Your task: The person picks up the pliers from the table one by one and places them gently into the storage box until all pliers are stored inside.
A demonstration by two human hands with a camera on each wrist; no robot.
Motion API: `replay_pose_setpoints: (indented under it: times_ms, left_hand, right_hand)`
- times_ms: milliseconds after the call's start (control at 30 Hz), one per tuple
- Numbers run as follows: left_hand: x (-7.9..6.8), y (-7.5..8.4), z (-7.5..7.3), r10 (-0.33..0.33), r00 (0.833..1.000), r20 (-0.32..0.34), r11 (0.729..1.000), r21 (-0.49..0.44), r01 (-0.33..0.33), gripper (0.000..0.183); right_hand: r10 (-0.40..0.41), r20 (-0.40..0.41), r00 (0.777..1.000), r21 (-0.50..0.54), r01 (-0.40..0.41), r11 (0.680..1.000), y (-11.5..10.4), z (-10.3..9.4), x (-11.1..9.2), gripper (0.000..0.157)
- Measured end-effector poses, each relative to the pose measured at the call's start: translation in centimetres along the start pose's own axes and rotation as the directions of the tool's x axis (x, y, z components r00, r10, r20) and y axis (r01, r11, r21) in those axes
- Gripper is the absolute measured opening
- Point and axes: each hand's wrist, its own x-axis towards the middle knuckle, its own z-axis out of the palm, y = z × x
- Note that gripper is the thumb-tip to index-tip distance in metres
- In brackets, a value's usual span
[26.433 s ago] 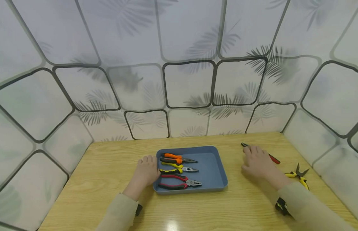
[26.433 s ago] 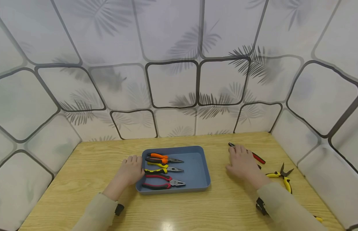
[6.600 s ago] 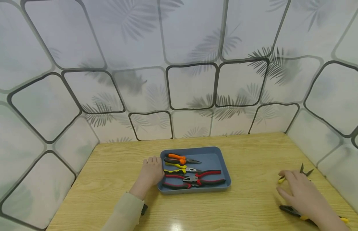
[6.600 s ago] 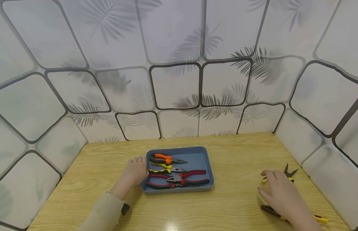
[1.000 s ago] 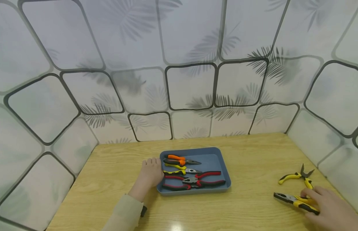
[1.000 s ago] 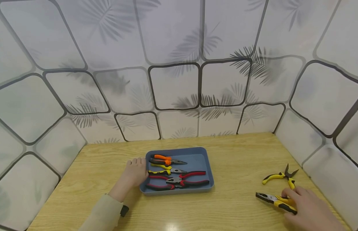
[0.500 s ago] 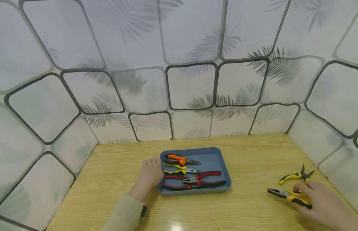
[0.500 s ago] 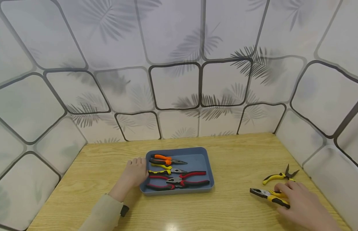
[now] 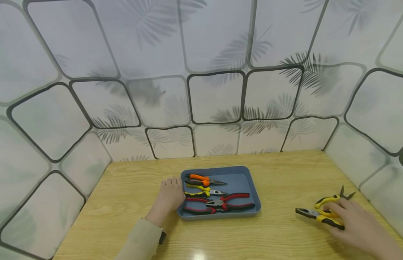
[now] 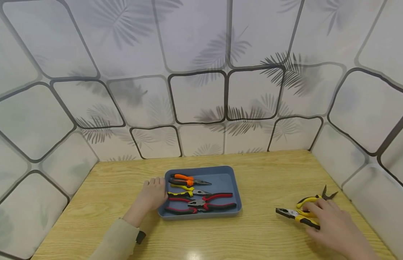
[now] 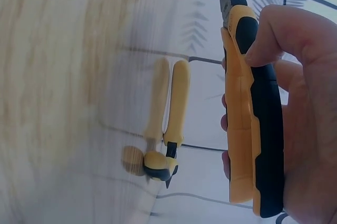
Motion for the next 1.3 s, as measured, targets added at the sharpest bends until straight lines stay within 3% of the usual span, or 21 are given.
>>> replay_pose_setpoints:
  times_ms: [333,700,1300]
  left_hand:
    - [0.0,0.1,-0.1,-0.002,1.0,0.003,1.0,0.007,0.002,0.032]
    - [0.0,0.1,0.0,-0.018,0.999,0.036,1.0,0.008,0.017,0.037]
    - [0.1,0.1,0.0,-0.021,0.999,0.049,1.0,0.005,0.021,0.037]
  right_hand:
    - [-0.075,-0.082,0.994,-0.004,0.075,0.997,-1.0,0.0,0.8,0.046]
    - [-0.061,-0.079,0.995,0.067,0.066,0.996,-2.2,-0.4,2.0,0.041]
    - [-0.07,-0.127,0.989,0.091,0.082,0.992,-3.3,-0.9,3.4,0.041]
